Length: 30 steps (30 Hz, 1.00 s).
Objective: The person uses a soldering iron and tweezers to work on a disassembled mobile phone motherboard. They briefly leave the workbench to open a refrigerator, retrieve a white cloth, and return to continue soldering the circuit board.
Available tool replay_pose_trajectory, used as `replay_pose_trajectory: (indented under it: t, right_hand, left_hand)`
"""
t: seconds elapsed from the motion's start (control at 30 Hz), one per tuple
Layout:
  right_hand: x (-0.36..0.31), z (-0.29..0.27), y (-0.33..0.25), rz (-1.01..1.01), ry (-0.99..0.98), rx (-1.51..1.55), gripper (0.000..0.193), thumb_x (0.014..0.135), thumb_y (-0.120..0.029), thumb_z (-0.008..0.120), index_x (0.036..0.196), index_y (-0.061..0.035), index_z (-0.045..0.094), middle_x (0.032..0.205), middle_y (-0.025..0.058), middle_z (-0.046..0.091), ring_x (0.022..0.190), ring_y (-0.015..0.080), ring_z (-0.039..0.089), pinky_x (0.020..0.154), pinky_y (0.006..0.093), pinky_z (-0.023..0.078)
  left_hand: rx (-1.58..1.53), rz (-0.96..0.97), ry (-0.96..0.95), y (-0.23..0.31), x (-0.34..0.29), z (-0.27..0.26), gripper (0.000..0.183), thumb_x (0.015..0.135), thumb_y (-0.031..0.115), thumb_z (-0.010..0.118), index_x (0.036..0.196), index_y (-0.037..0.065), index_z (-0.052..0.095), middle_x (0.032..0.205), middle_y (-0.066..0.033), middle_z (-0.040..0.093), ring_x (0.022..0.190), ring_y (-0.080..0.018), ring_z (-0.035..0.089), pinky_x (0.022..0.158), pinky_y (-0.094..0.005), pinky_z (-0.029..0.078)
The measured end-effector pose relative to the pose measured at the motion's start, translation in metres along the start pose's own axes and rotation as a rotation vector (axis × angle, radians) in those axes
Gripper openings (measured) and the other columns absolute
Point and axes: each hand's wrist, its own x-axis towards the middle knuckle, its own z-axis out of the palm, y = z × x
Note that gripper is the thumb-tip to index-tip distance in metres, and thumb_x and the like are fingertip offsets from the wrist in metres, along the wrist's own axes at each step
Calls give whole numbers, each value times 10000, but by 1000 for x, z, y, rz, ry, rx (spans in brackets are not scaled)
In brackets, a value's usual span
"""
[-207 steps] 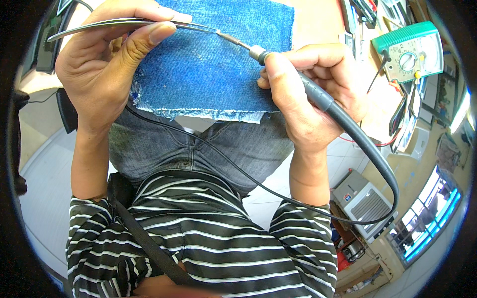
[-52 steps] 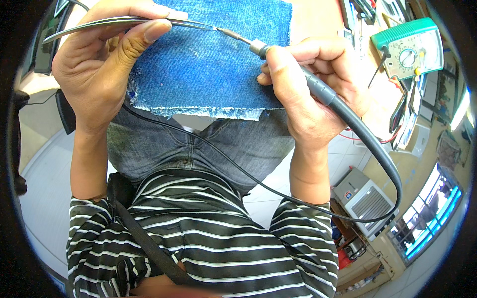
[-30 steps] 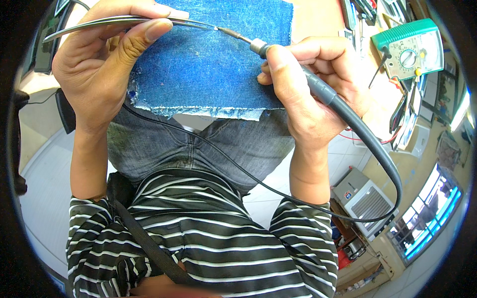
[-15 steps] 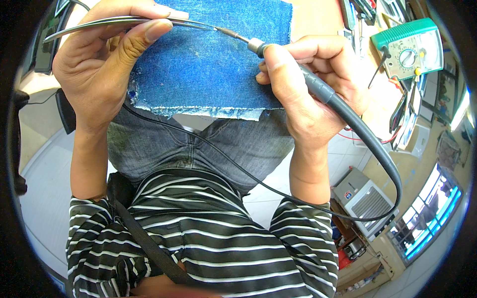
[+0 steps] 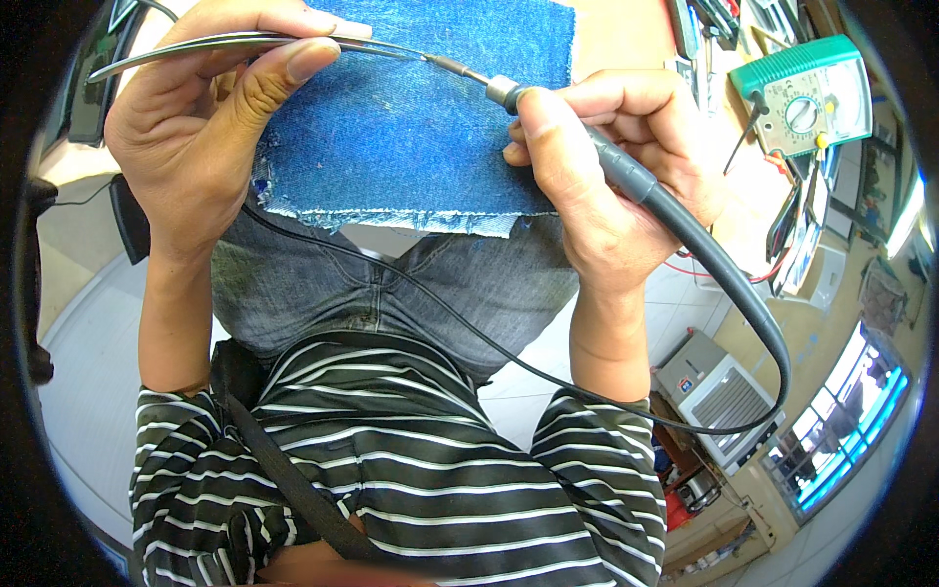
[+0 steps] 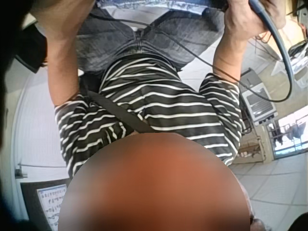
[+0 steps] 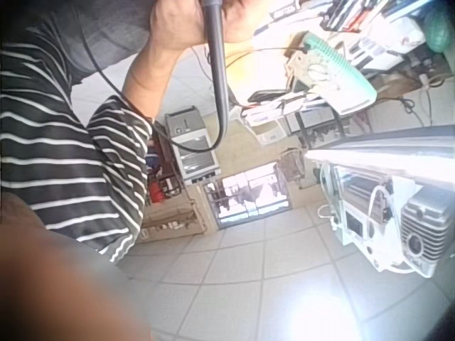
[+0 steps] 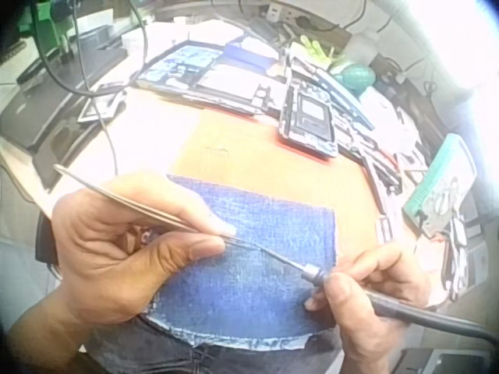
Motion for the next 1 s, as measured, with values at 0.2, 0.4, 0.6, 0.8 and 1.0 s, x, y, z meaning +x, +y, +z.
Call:
replay_pose_trajectory:
  t: [0.2,0.4,0.6,0.8,1.0]
  right_hand:
    - [0,1,-2,-22,5,-102,120,918,-2,689,929,56,584,734,189,701,563,196,677,566,290,584]
    - [1,1,-2,-24,2,-72,127,908,13,705,942,40,585,753,173,711,588,176,686,581,268,582]
    - [1,1,-2,-47,9,-131,124,926,-17,681,923,55,580,727,194,699,554,194,671,563,279,572]
    - [0,1,-2,-24,18,-93,124,909,7,704,931,42,587,750,179,710,580,176,681,576,265,576]
    - [2,1,-1,-53,7,-113,101,922,2,677,929,54,591,738,189,700,549,188,665,556,281,573]
  left_hand:
    - [32,15,-27,0,2,-3,138,875,-16,779,998,-47,725,930,-136,744,823,-152,712,729,-250,561]
    - [20,30,-4,-2,1,-1,150,863,-27,788,997,-48,724,919,-138,747,827,-153,711,741,-254,562]
    - [23,56,-12,-4,1,-1,163,853,-34,795,997,-54,722,912,-136,749,836,-153,707,756,-271,564]
    - [0,67,11,-5,1,1,160,857,-32,792,998,-56,721,918,-137,749,826,-154,706,750,-267,562]
    - [6,31,-5,-2,1,0,158,860,-31,790,999,-56,721,922,-139,751,823,-152,707,744,-262,562]
